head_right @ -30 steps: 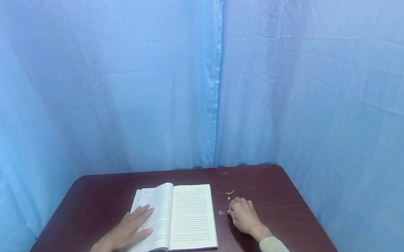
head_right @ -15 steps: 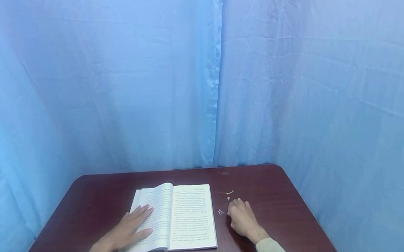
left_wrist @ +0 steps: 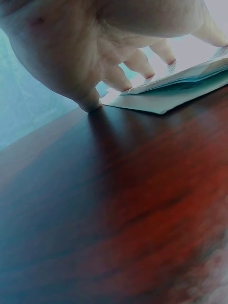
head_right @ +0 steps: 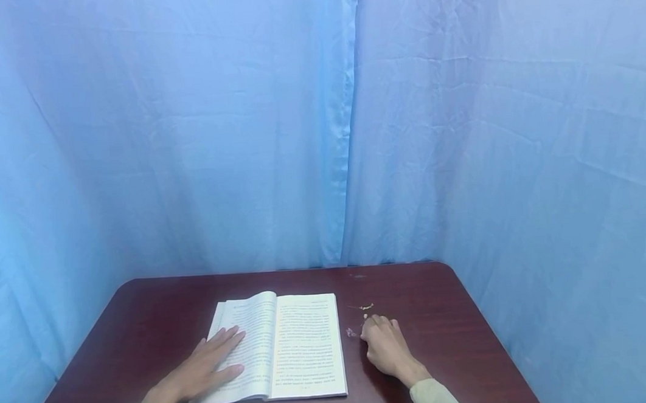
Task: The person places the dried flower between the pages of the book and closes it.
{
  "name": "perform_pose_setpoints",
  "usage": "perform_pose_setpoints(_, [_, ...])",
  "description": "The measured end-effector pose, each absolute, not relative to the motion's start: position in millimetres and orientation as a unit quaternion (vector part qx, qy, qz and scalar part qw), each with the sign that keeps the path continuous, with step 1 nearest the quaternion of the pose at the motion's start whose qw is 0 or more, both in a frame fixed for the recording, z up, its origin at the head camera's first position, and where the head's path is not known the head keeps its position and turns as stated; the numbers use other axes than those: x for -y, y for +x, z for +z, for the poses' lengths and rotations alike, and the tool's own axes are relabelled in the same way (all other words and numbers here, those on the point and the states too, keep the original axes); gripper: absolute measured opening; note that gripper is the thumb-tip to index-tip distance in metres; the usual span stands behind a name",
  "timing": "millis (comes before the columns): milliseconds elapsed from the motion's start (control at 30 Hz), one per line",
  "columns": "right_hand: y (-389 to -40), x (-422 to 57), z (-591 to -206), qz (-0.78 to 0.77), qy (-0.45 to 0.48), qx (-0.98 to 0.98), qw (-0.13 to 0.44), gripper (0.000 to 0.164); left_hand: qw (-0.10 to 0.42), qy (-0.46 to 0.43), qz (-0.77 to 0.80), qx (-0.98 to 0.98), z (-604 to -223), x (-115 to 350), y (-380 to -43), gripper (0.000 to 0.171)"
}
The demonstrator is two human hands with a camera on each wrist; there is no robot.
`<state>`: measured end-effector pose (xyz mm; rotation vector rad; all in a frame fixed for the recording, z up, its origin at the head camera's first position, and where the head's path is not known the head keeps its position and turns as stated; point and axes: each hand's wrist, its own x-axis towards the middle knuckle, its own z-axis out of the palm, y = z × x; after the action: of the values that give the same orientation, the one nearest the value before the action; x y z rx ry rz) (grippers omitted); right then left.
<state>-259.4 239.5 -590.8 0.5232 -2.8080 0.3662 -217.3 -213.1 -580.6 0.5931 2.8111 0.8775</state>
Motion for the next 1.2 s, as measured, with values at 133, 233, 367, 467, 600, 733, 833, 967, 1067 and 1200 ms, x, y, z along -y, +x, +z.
perform_pose_setpoints(133, [-260,-224,-580,0.148,0.178,0.967,0.103,0.023,0.067,0.196,0.291,-0.934,-580,213,-217,0.078])
perform_pose_setpoints(233, [-261,-212,-575,0.164,0.182,0.964,0.102,0.024,0.068,0.194,0.290,-0.935,-581,213,-216,0.078])
perform_pose_setpoints(367, [-262,-195,-571,0.188,0.186,0.958,0.109,0.028,0.072,0.189,0.293,-0.934,-583,213,-217,0.079])
perform_pose_setpoints(467, [-261,-182,-568,0.218,0.182,0.954,0.094,0.028,0.075,0.186,0.296,-0.934,-583,213,-217,0.079])
perform_pose_setpoints(600, [-256,-163,-563,0.256,0.184,0.947,0.071,0.025,0.070,0.188,0.298,-0.933,-583,213,-216,0.079])
perform_pose_setpoints(733, [-254,-145,-561,0.260,0.187,0.946,0.060,0.022,0.071,0.189,0.301,-0.932,-583,212,-216,0.079])
perform_pose_setpoints(833, [-254,-134,-561,0.259,0.188,0.945,0.063,0.021,0.074,0.188,0.304,-0.931,-582,212,-216,0.079])
perform_pose_setpoints(967, [-254,-124,-561,0.270,0.173,0.945,0.066,0.020,0.076,0.188,0.305,-0.931,-582,210,-216,0.079])
perform_pose_setpoints(1067, [-253,-121,-561,0.274,0.157,0.947,0.063,0.020,0.077,0.189,0.305,-0.930,-583,209,-216,0.080])
perform_pose_setpoints(1200, [-253,-121,-561,0.281,0.150,0.946,0.063,0.019,0.079,0.188,0.307,-0.930,-583,207,-217,0.080])
